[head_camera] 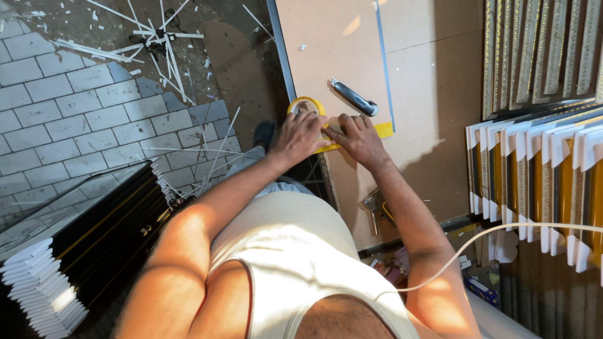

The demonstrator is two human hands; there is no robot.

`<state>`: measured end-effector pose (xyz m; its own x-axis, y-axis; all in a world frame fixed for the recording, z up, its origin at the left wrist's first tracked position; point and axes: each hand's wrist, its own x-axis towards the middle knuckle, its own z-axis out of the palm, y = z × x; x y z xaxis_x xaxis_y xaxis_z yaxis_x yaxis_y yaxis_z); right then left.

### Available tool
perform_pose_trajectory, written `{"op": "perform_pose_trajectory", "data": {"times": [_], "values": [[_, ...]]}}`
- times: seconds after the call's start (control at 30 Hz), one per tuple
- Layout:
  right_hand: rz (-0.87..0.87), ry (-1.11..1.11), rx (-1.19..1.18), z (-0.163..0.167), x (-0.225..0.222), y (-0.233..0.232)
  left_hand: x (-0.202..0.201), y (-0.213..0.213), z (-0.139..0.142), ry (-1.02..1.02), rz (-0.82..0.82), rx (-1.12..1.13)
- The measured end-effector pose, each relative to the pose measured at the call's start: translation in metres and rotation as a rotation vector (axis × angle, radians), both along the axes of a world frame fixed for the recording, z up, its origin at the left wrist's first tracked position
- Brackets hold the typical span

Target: The person assembles picture frames by applying yellow tape to the edges of a board, cutting the tape with a utility knife, and securing white corner pieces with a staple gun. The process is repeated for multiple frames.

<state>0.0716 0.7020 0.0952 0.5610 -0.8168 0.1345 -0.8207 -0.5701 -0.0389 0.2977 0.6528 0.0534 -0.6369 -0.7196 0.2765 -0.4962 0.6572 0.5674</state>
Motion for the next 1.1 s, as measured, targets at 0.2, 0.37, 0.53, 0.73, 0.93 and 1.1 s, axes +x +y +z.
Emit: {"op": "perform_pose_trajectory", "data": {"times": [0.2,0.37,0.53,0.73,0.93,1.1], "values": [[0.009,0.015,-0.018,-0.011,-0.022,0.001,-0.006,-0.010,0.008,-0.143,-0.071,-0.169],[-0.046,0.079,-0.067,-0.004,-0.077,0.007,0.004,-0.010,0.014,-0.216,-0.166,-0.198],[-0.107,0.215,-0.088,0.001,-0.119,0.013,0.012,-0.012,0.021,-0.208,-0.230,-0.223],[-0.132,0.051,-0.175,0.007,-0.084,0.017,0.014,-0.015,0.026,-0.139,-0.274,-0.163],[-0.003,-0.074,-0.115,0.000,-0.001,0.020,0.009,-0.015,0.022,-0.149,-0.306,-0.125],[-0.255,-0.172,-0.112,0.002,-0.075,0.034,0.000,-0.011,0.023,-0.088,-0.329,-0.168]]}}
